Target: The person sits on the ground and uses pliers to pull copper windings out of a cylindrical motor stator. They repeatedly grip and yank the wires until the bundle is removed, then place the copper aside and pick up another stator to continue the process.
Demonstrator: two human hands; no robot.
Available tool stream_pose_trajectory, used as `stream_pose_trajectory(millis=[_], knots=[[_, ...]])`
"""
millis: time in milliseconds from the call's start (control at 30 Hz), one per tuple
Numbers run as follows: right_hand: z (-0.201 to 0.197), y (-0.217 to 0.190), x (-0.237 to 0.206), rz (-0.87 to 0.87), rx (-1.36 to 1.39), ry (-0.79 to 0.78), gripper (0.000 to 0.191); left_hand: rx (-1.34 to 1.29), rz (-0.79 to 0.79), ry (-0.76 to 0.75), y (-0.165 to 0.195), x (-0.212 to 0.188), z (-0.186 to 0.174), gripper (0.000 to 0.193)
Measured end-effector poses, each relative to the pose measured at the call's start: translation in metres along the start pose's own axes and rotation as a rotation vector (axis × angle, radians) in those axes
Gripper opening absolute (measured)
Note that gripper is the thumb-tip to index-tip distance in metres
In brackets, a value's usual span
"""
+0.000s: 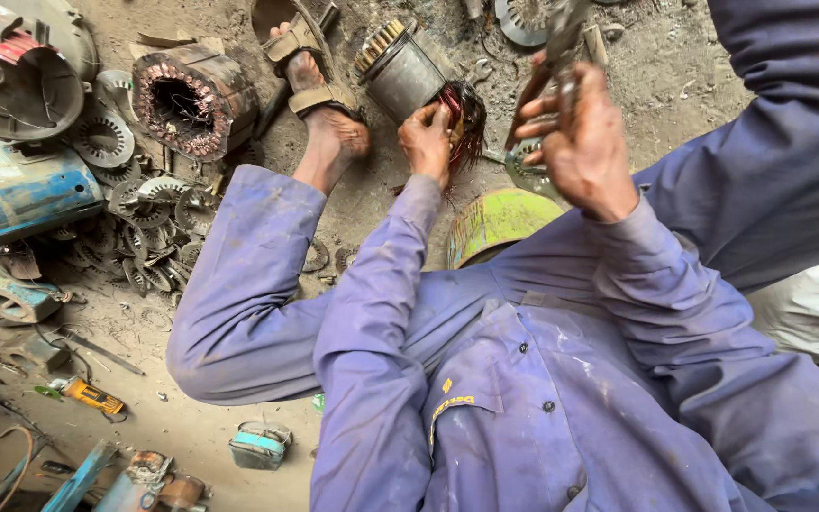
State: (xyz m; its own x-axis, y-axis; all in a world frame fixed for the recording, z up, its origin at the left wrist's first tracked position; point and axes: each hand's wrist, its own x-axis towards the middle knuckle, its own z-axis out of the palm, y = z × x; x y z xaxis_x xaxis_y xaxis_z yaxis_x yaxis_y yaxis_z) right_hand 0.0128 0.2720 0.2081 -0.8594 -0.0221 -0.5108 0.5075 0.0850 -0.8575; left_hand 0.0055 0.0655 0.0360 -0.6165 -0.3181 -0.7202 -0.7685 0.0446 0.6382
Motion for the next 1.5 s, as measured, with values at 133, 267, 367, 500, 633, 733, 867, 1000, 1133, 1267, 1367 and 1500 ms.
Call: stream_pose_trajectory(millis=[133, 267, 367, 500, 633, 733, 867, 1000, 1133, 1267, 1367, 1500], knots=[[-0.006, 0.001, 0.006, -0.003, 0.101, 0.081, 0.073, 0.26, 0.045, 0.149, -0.011, 0.003, 0.018, 0.033], [-0.002, 0.005, 0.012, 0.019, 0.067, 0.009, 0.066, 0.471, 0.275, 0.288, -0.013, 0.003, 0.022, 0.022], [-0.001, 0.007, 0.012, 0.068, 0.085, 0.01, 0.068, 0.298, 0.103, 0.24, -0.012, 0.001, 0.021, 0.02], [0.001, 0.006, 0.012, 0.032, 0.038, 0.033, 0.065, 0.2, 0.019, 0.274, -0.008, -0.002, 0.023, 0.021], [0.004, 0.004, 0.016, 0.041, 0.016, 0.052, 0.064, -0.106, -0.034, 0.336, -0.007, -0.002, 0.027, 0.016], [0.005, 0.007, 0.02, 0.041, 0.02, 0.045, 0.063, -0.32, 0.045, 0.383, -0.009, 0.0, 0.025, 0.025], [0.018, 0.024, 0.041, 0.145, -0.091, 0.071, 0.055, -0.196, 0.01, 0.432, -0.011, 0.001, 0.017, 0.035], [0.058, 0.055, 0.09, 0.096, -0.39, 0.157, 0.045, -0.412, 0.0, 0.307, -0.01, 0.001, 0.012, 0.034], [0.096, 0.085, 0.13, -0.664, -0.72, 0.247, 0.11, -0.54, 0.068, 0.163, -0.005, 0.003, 0.004, 0.023], [0.112, 0.085, 0.142, -0.335, -0.797, -0.017, 0.122, -0.048, 0.209, 0.286, 0.006, 0.012, -0.025, 0.007], [0.121, 0.062, 0.15, -0.355, -0.792, -0.052, 0.122, 0.375, 0.331, 0.268, 0.022, 0.026, -0.055, 0.013], [0.133, 0.031, 0.174, -0.285, -0.854, -0.174, 0.1, 0.4, 0.437, 0.145, 0.037, 0.046, -0.075, 0.022]])
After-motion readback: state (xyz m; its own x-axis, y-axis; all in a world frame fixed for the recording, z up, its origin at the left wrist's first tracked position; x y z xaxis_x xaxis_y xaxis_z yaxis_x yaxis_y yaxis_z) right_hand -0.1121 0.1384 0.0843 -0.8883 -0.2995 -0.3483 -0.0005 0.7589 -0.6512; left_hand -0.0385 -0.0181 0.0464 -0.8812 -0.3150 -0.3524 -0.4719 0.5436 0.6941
